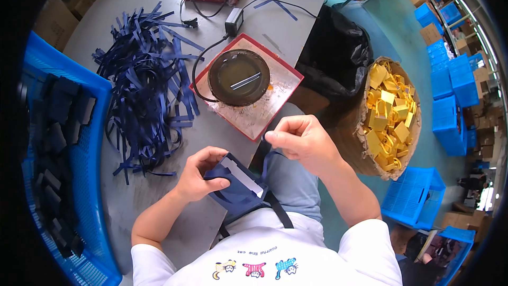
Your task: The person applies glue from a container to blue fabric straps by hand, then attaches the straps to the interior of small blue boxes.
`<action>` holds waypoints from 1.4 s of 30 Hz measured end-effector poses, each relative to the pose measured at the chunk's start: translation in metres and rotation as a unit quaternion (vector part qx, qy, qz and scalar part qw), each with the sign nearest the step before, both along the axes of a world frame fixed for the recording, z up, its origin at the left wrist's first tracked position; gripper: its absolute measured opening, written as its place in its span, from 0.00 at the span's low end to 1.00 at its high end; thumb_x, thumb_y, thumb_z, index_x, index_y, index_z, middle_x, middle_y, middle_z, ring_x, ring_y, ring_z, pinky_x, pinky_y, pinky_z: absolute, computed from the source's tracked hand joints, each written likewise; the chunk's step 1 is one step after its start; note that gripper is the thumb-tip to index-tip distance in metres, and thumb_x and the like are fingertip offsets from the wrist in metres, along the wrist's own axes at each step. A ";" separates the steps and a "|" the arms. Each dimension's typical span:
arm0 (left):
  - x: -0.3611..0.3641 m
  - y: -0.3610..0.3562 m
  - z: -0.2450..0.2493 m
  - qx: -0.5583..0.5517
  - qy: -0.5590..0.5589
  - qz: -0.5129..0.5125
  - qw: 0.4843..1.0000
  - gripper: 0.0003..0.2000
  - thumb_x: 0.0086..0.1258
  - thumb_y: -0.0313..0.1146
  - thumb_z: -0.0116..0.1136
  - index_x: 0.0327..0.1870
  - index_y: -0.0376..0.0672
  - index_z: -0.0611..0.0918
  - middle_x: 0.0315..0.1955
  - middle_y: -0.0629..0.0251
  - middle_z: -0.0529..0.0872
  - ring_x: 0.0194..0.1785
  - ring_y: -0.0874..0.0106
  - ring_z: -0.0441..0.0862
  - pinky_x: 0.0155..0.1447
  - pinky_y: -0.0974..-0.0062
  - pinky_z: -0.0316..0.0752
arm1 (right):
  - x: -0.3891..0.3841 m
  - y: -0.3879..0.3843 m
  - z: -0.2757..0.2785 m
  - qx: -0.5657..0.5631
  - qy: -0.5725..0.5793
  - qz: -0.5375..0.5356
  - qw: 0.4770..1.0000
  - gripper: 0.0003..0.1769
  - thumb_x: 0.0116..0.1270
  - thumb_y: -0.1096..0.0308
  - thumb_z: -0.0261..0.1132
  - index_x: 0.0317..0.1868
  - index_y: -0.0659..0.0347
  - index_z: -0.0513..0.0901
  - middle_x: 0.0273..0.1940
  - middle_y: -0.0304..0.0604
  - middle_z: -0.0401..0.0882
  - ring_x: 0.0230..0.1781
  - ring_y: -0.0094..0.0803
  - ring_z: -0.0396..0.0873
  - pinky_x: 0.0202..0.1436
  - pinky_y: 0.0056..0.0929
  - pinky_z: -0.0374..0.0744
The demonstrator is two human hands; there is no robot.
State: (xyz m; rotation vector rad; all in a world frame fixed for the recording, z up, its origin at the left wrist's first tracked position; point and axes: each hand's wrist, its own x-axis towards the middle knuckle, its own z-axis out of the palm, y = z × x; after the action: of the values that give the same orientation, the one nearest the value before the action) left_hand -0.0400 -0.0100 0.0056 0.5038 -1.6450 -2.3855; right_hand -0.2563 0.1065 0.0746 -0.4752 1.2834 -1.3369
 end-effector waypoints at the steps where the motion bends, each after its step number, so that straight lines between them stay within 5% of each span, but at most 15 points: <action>1: 0.002 0.000 0.003 -0.002 -0.004 0.000 1.000 0.24 0.52 0.25 0.69 0.50 0.35 0.73 0.39 0.63 0.81 0.43 0.78 0.79 0.52 0.79 0.72 | 0.004 0.001 0.003 0.024 0.057 0.012 0.998 0.08 0.58 0.74 0.65 0.23 0.64 0.77 0.16 0.30 0.69 0.15 0.12 0.59 0.18 0.15 0.56; 8: 0.009 0.004 0.021 -0.062 0.014 -0.028 0.998 0.26 0.47 0.25 0.72 0.49 0.34 0.74 0.40 0.61 0.81 0.45 0.75 0.79 0.54 0.77 0.72 | 0.028 0.001 0.026 -0.014 0.241 0.167 0.956 0.08 0.55 0.72 0.67 0.22 0.66 0.80 0.18 0.32 0.74 0.17 0.13 0.66 0.20 0.15 0.62; 14: 0.010 0.006 0.029 -0.107 0.030 -0.038 0.993 0.27 0.44 0.24 0.72 0.49 0.33 0.75 0.40 0.61 0.81 0.45 0.74 0.80 0.55 0.76 0.72 | 0.037 -0.005 0.031 -0.034 0.338 0.229 0.912 0.10 0.53 0.69 0.63 0.22 0.69 0.78 0.17 0.45 0.75 0.15 0.25 0.70 0.21 0.22 0.69; 17: 0.010 0.006 0.030 -0.110 0.032 -0.036 0.993 0.27 0.44 0.24 0.73 0.49 0.33 0.75 0.40 0.61 0.81 0.45 0.74 0.80 0.54 0.76 0.73 | 0.040 -0.007 0.027 -0.044 0.357 0.233 0.904 0.10 0.51 0.68 0.63 0.22 0.70 0.78 0.17 0.49 0.75 0.15 0.33 0.71 0.22 0.26 0.70; 20: 0.010 0.006 0.030 -0.113 0.042 -0.031 0.992 0.27 0.44 0.24 0.73 0.48 0.33 0.75 0.39 0.61 0.80 0.45 0.74 0.80 0.53 0.77 0.73 | 0.042 -0.009 0.021 -0.066 0.384 0.239 0.889 0.09 0.52 0.71 0.65 0.21 0.68 0.77 0.17 0.43 0.75 0.15 0.27 0.71 0.19 0.22 0.68; 32: 0.009 0.007 0.020 -0.127 0.023 -0.029 0.991 0.27 0.46 0.24 0.72 0.49 0.32 0.74 0.38 0.61 0.81 0.42 0.75 0.80 0.51 0.78 0.74 | 0.044 -0.010 0.012 -0.039 0.518 0.237 0.821 0.08 0.50 0.71 0.66 0.23 0.67 0.77 0.21 0.45 0.76 0.20 0.31 0.75 0.25 0.27 0.73; 33: 0.009 0.008 0.017 -0.087 0.005 -0.030 0.996 0.26 0.47 0.24 0.71 0.50 0.32 0.74 0.39 0.61 0.81 0.43 0.75 0.80 0.52 0.78 0.73 | 0.041 -0.010 0.011 -0.039 0.518 0.234 0.822 0.08 0.50 0.71 0.66 0.23 0.67 0.77 0.21 0.45 0.76 0.20 0.31 0.75 0.25 0.27 0.73; 36: 0.009 0.005 0.017 0.009 0.044 -0.043 0.998 0.26 0.48 0.23 0.71 0.50 0.33 0.73 0.41 0.63 0.80 0.46 0.75 0.78 0.54 0.77 0.72 | 0.021 -0.008 0.004 -0.112 0.335 0.189 0.916 0.16 0.53 0.66 0.68 0.40 0.65 0.77 0.38 0.41 0.78 0.40 0.27 0.76 0.47 0.25 0.73; 37: 0.010 0.003 0.018 -0.010 0.043 -0.066 0.997 0.26 0.48 0.23 0.70 0.51 0.34 0.73 0.42 0.64 0.79 0.47 0.76 0.78 0.55 0.77 0.71 | 0.016 -0.005 0.002 -0.150 0.291 0.100 0.940 0.17 0.57 0.62 0.67 0.41 0.65 0.77 0.38 0.39 0.78 0.42 0.25 0.75 0.50 0.26 0.72; 40: 0.011 0.005 0.011 -0.003 0.031 -0.059 0.998 0.26 0.49 0.23 0.70 0.51 0.35 0.73 0.42 0.63 0.79 0.47 0.76 0.78 0.54 0.77 0.71 | 0.010 0.007 -0.004 -0.134 0.206 -0.043 0.968 0.14 0.65 0.60 0.60 0.41 0.64 0.77 0.35 0.39 0.78 0.39 0.23 0.75 0.48 0.23 0.72; 42: 0.016 0.007 0.012 0.008 0.036 -0.044 0.998 0.26 0.49 0.23 0.70 0.51 0.35 0.73 0.42 0.63 0.80 0.47 0.76 0.77 0.54 0.78 0.71 | 0.011 0.012 -0.007 -0.132 0.183 -0.035 0.974 0.11 0.66 0.64 0.59 0.39 0.65 0.78 0.33 0.37 0.78 0.35 0.21 0.75 0.44 0.21 0.73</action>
State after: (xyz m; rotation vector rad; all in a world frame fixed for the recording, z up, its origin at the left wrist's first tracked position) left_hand -0.0237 -0.0027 0.0172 0.3517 -1.6509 -2.4503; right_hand -0.2451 0.1183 0.0676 -0.9026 1.4362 -1.5363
